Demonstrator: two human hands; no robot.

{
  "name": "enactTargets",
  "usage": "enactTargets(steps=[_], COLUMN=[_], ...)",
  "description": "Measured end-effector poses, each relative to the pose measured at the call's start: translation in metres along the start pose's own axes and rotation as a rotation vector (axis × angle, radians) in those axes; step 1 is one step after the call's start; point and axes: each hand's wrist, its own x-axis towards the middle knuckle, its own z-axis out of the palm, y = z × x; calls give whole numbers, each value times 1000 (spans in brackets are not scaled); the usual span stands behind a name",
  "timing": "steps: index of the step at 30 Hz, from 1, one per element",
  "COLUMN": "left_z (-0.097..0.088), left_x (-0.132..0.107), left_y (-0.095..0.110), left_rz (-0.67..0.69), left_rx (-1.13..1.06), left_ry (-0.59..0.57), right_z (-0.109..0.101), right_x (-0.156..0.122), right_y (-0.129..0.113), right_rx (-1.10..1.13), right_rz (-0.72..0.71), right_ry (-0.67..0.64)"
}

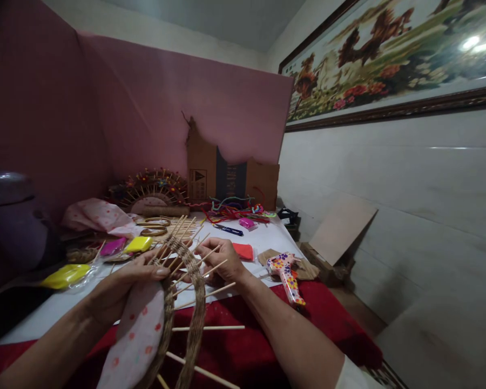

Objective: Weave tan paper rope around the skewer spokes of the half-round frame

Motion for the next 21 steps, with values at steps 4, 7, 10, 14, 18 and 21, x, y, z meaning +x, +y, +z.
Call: enactTargets(steps=[4, 7, 10, 14, 18, 21], left_z=[-1, 2, 4, 2, -1, 0], left_x=[1, 3, 4, 4, 3, 3], left_y=[-2, -3, -4, -7, -8, -6], left_rz=[-8, -39, -82, -107, -103, -100], left_rx=[-43, -41, -47, -58, -51, -64], left_ry=[-48, -85, -103, -102, -78, -76], right_z=[4, 7, 8, 7, 5, 4], right_x=[0, -4, -8, -12, -14, -13], right_y=[1, -3, -7, -13, -17, -15], right_rx=[-5, -14, -55, 5, 186, 225], right_rz=[-47, -43, -77, -163, -112, -43], right_ry=[25, -7, -8, -89, -289, -328])
